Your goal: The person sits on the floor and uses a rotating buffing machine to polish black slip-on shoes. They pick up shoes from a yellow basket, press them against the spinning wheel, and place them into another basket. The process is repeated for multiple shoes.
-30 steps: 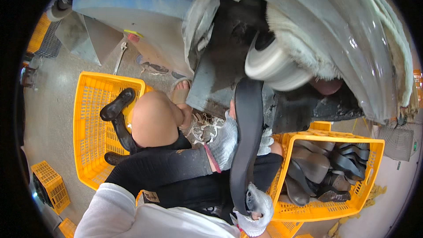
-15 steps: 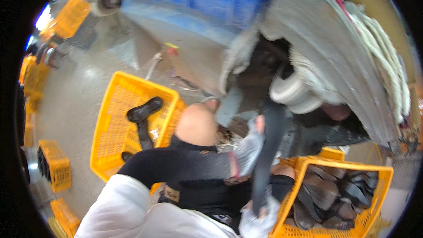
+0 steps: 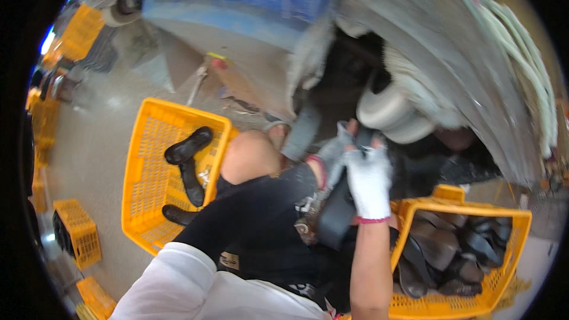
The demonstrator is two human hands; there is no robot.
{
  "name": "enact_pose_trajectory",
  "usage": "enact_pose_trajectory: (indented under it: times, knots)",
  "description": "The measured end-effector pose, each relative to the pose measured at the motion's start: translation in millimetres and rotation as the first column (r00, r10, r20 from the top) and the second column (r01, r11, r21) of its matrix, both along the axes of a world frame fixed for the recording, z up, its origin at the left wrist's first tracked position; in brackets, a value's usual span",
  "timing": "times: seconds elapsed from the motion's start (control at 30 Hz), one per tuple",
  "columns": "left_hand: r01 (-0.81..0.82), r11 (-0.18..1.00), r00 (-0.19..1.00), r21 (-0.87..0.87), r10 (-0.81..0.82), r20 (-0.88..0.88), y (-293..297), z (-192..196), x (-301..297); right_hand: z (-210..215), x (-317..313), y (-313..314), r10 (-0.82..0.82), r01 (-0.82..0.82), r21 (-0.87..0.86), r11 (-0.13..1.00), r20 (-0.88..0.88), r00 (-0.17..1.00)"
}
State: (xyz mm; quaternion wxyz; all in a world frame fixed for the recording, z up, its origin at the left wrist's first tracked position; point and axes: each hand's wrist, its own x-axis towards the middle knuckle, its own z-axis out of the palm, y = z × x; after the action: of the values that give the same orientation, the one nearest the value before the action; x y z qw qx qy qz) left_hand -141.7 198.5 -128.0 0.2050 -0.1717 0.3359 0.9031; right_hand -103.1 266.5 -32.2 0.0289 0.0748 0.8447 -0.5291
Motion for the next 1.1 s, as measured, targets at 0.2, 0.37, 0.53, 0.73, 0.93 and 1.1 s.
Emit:
enact_pose_trajectory:
  times: [0.2,0.37,0.53,0.73,0.93,1.1]
  knots:
    - [0.038,0.991,0.998,0.125,-0.045,0.050,2,1,-37,54,54,-1,-0.019,0.024,-0.036,0.999,0.133,0.991]
    - [0.082,0.994,0.996,0.070,-0.080,-0.025,-7,5,-30,64,69,7,0.160,-0.150,0.134,0.980,-0.072,0.984]
    - [0.059,0.984,0.996,0.166,-0.068,0.052,-6,15,-20,43,45,16,0.151,-0.026,0.363,0.931,-0.318,0.936]
    - [-0.083,0.991,0.976,0.108,0.059,0.209,-3,0,-23,22,-8,3,-0.023,0.027,0.038,0.999,-0.100,0.995]
    - [-0.095,0.949,0.995,0.300,0.080,0.062,-1,27,17,39,3,10,0.056,-0.049,0.120,0.992,-0.058,0.997]
    - [-0.107,0.923,0.965,0.370,0.186,-0.185,-7,36,54,3,76,33,0.002,-0.018,-0.065,0.998,-0.246,0.969]
